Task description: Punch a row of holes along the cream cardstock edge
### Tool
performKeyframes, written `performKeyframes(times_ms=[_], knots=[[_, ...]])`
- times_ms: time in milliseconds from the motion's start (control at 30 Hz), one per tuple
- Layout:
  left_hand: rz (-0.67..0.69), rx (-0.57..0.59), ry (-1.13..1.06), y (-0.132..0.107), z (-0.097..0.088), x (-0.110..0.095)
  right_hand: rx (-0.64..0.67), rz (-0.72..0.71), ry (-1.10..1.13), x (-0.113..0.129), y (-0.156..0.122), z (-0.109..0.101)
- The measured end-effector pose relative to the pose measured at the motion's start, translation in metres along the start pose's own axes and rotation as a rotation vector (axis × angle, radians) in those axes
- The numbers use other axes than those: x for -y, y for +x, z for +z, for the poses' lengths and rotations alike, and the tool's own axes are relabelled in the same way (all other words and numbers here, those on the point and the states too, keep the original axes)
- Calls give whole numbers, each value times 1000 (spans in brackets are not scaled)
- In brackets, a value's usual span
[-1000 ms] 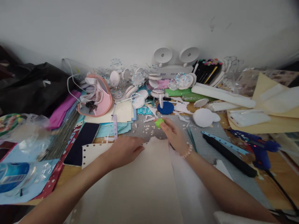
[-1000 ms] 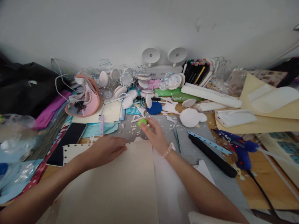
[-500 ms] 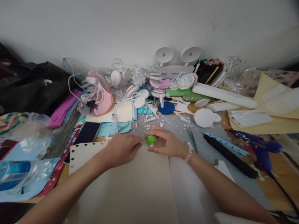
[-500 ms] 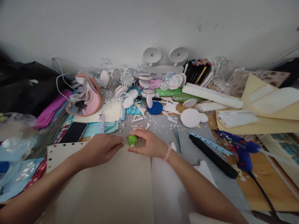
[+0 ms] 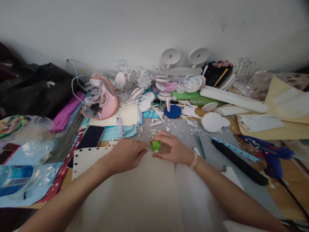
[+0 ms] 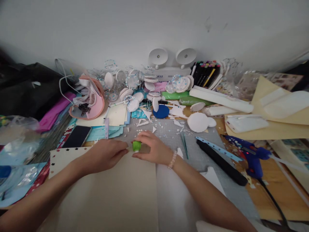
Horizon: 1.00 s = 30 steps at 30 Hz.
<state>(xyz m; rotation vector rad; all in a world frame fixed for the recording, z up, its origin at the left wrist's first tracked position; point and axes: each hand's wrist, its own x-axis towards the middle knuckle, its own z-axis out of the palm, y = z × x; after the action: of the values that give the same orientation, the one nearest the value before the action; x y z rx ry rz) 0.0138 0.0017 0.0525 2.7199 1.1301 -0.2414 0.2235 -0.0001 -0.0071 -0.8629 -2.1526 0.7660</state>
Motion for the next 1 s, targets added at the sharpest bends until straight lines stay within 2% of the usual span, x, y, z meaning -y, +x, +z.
performKeyframes(times_ms=[233,433,567,667,800,1000], knots=[[26,-25,10,0,-3,-1,86,71,-13,2,-2,0],[12,-19,5,-1,-2,2,21,-39,-159,3,1,3],[29,-29,-41,0,-5,0,32,-63,-198,3,2,6],[39,-56,-64,5,-5,-8,47,-61,-204,4,2,9],[-39,-71,8,19,2,-17,56,-48,-221,4,0,11],[34,-21,11,28,6,-13,50,-51,-266,4,0,13]])
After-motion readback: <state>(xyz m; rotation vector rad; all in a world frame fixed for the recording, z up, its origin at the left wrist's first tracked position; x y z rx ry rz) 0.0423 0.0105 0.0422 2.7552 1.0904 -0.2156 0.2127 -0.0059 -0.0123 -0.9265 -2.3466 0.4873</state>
